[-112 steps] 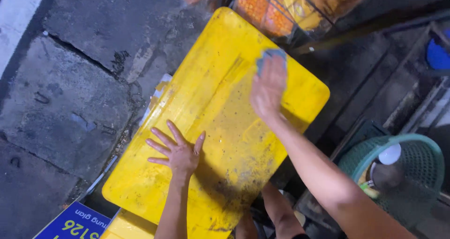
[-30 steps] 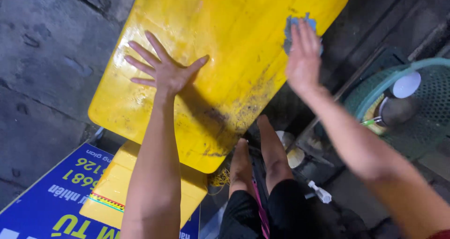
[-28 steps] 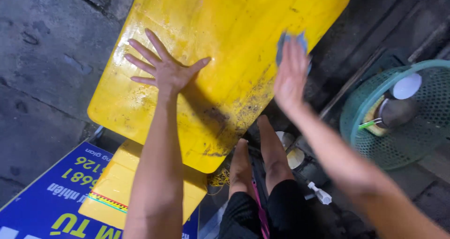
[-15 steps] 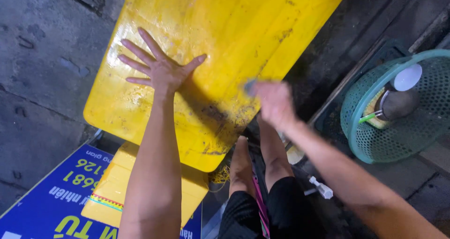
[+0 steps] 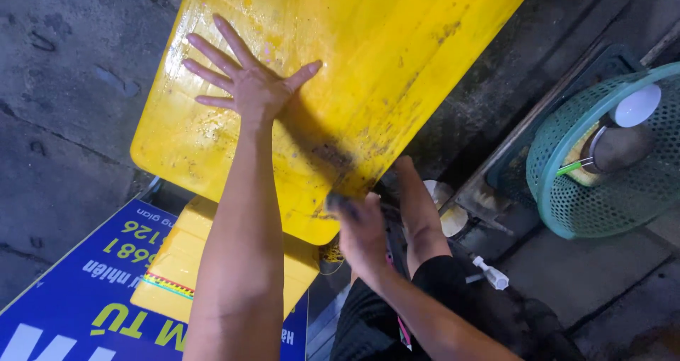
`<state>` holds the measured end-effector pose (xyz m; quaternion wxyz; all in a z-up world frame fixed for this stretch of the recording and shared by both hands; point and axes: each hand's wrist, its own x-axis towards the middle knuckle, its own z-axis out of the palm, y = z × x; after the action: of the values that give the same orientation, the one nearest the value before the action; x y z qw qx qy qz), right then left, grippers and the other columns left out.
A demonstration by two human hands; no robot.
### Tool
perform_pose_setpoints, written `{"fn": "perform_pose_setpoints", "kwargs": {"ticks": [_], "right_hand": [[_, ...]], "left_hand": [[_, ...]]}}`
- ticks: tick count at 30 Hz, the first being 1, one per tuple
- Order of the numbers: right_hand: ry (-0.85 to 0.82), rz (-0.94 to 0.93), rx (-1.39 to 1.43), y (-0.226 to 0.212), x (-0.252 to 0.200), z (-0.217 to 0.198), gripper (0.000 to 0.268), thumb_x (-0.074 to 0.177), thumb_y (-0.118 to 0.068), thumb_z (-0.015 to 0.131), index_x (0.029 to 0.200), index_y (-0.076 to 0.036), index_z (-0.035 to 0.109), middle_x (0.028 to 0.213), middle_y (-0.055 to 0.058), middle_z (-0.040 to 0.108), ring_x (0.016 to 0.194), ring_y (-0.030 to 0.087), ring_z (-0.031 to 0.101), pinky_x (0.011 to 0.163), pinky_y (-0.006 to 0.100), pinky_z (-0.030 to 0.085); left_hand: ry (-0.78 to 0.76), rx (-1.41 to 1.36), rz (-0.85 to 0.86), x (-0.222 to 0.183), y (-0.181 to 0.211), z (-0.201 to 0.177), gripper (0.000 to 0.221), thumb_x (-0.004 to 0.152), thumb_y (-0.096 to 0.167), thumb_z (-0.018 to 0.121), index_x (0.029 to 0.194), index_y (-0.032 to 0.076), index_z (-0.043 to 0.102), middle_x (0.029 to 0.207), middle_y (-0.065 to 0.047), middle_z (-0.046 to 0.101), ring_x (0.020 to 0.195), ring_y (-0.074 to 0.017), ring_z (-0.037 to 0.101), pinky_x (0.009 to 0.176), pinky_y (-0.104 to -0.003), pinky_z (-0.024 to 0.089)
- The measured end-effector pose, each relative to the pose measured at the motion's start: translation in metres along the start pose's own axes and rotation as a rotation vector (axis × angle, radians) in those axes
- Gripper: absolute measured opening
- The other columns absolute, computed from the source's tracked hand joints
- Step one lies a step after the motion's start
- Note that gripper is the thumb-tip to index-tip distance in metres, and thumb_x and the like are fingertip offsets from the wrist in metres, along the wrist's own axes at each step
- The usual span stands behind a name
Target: Scrubbing and wiping a yellow plastic table with a cloth and water.
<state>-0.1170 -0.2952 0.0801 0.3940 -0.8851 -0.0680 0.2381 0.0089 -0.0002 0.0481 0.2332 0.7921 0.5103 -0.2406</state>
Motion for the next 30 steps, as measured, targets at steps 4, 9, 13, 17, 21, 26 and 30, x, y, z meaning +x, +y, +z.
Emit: {"fn": "perform_pose_setpoints", "kwargs": {"ticks": [4, 9, 13, 17, 21, 26, 30], "right_hand": [[-0.108, -0.526, -0.343, 0.017, 0.0, 0.002, 0.027, 0.087, -0.009, 0.074, 0.112, -0.018, 0.073, 0.105, 0.007, 0.065, 0.105, 0.034, 0.055, 0.089, 0.044, 0.049], [0.03, -0.551, -0.468, 0.057, 0.135, -0.066, 0.029, 0.088, -0.019, 0.064, 0.116, -0.021, 0.071, 0.118, 0.005, 0.068, 0.109, 0.029, 0.061, 0.092, 0.051, 0.042], [0.214, -0.541, -0.348, 0.028, 0.181, -0.094, 0.017, 0.106, -0.008, 0.061, 0.121, -0.004, 0.066, 0.12, 0.018, 0.063, 0.112, 0.038, 0.058, 0.092, 0.051, 0.048], [-0.023, -0.478, -0.217, 0.013, 0.079, -0.053, 0.035, 0.094, 0.001, 0.055, 0.125, -0.003, 0.069, 0.115, 0.023, 0.061, 0.11, 0.037, 0.061, 0.098, 0.043, 0.05], [-0.13, -0.149, -0.199, 0.021, -0.017, 0.01, 0.027, 0.095, 0.0, 0.066, 0.115, -0.014, 0.078, 0.108, 0.013, 0.068, 0.105, 0.029, 0.065, 0.09, 0.039, 0.051], [-0.374, 0.027, 0.163, 0.02, -0.013, -0.021, 0.031, 0.089, -0.005, 0.072, 0.12, -0.008, 0.071, 0.119, 0.013, 0.069, 0.111, 0.024, 0.068, 0.094, 0.034, 0.053], [-0.495, 0.32, 0.197, -0.013, 0.08, -0.087, 0.036, 0.1, -0.014, 0.058, 0.134, -0.012, 0.066, 0.123, 0.013, 0.075, 0.111, 0.025, 0.071, 0.096, 0.035, 0.054]], "left_hand": [[0.051, -0.03, 0.036, 0.006, -0.007, 0.005, 0.165, 0.057, 0.098, 0.082, 0.167, 0.022, -0.016, 0.167, -0.027, -0.03, 0.149, -0.0586, -0.03, 0.11, -0.089, -0.001], [0.077, -0.02, 0.03, 0.008, -0.009, 0.009, 0.166, 0.057, 0.098, 0.082, 0.166, 0.02, -0.015, 0.166, -0.028, -0.028, 0.148, -0.0585, -0.029, 0.109, -0.089, -0.001], [0.108, -0.038, 0.089, 0.0, -0.01, 0.02, 0.162, 0.06, 0.097, 0.082, 0.167, 0.023, -0.014, 0.168, -0.027, -0.027, 0.149, -0.059, -0.029, 0.11, -0.089, 0.001], [0.02, 0.003, 0.006, 0.0, -0.003, 0.003, 0.166, 0.059, 0.098, 0.082, 0.167, 0.022, -0.017, 0.168, -0.028, -0.028, 0.15, -0.0599, -0.028, 0.11, -0.089, 0.003], [0.055, -0.011, 0.037, 0.002, -0.006, 0.002, 0.164, 0.057, 0.096, 0.079, 0.166, 0.022, -0.017, 0.167, -0.027, -0.029, 0.15, -0.0591, -0.028, 0.11, -0.089, 0.001], [0.054, -0.006, 0.012, 0.0, 0.001, 0.003, 0.167, 0.057, 0.098, 0.083, 0.167, 0.021, -0.017, 0.167, -0.028, -0.029, 0.151, -0.0581, -0.028, 0.111, -0.089, 0.001], [0.022, -0.005, 0.005, -0.005, 0.001, 0.002, 0.165, 0.057, 0.096, 0.082, 0.168, 0.022, -0.016, 0.169, -0.027, -0.028, 0.15, -0.0596, -0.027, 0.111, -0.089, 0.001]]}}
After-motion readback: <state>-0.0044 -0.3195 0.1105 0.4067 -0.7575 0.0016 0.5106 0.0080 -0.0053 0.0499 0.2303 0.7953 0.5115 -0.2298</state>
